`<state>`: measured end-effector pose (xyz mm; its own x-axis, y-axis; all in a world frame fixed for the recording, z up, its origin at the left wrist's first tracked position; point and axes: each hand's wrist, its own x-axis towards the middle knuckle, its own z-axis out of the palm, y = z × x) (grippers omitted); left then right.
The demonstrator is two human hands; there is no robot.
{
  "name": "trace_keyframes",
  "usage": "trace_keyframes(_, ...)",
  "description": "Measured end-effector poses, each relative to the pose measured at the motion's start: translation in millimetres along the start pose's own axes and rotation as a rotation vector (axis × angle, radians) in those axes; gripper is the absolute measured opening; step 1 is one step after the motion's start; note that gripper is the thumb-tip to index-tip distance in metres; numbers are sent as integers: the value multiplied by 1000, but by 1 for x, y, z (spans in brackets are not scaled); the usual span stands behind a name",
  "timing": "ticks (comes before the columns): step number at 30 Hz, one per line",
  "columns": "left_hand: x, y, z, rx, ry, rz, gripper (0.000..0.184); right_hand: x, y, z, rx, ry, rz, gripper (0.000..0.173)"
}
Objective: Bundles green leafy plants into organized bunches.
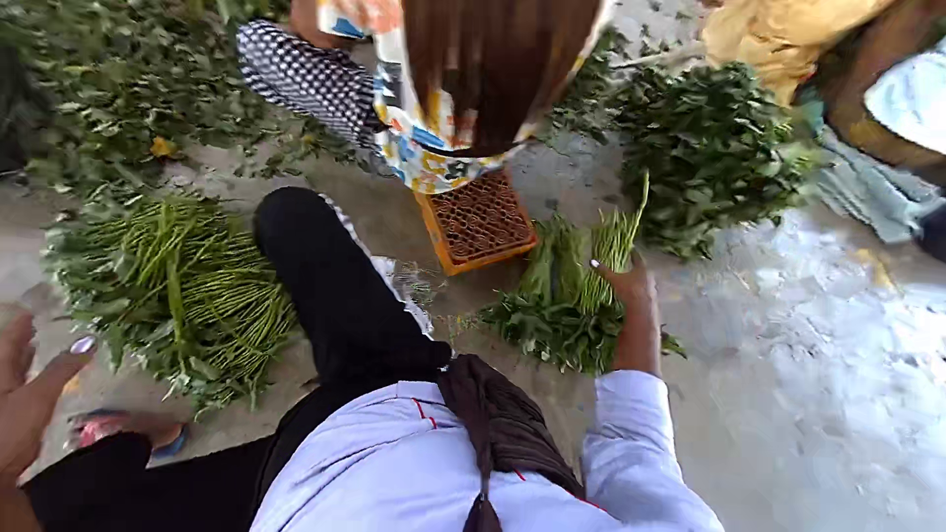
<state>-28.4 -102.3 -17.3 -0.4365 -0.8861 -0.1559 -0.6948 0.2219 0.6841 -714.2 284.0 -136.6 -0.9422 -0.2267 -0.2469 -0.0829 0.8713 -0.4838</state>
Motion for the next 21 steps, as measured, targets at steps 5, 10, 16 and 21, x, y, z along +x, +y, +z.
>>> trace_keyframes(5, -13, 17, 16, -182, 202, -342, 74, -28, -148, 62, -61, -546, -655, 31)
trace_keyframes(10, -21, -31, 16, -395, 405, -327, 55, -132, -312, 114, 94, -531, -1371, 28)
trace_keyframes(16, -29, -79, 50, -862, 734, -413, 37, -266, -463, 215, 121, -810, -1817, 16)
trace_keyframes(21, 7, -94, 121, -1376, 694, -593, 32, -348, -520, 369, -411, -1009, -1975, 16)
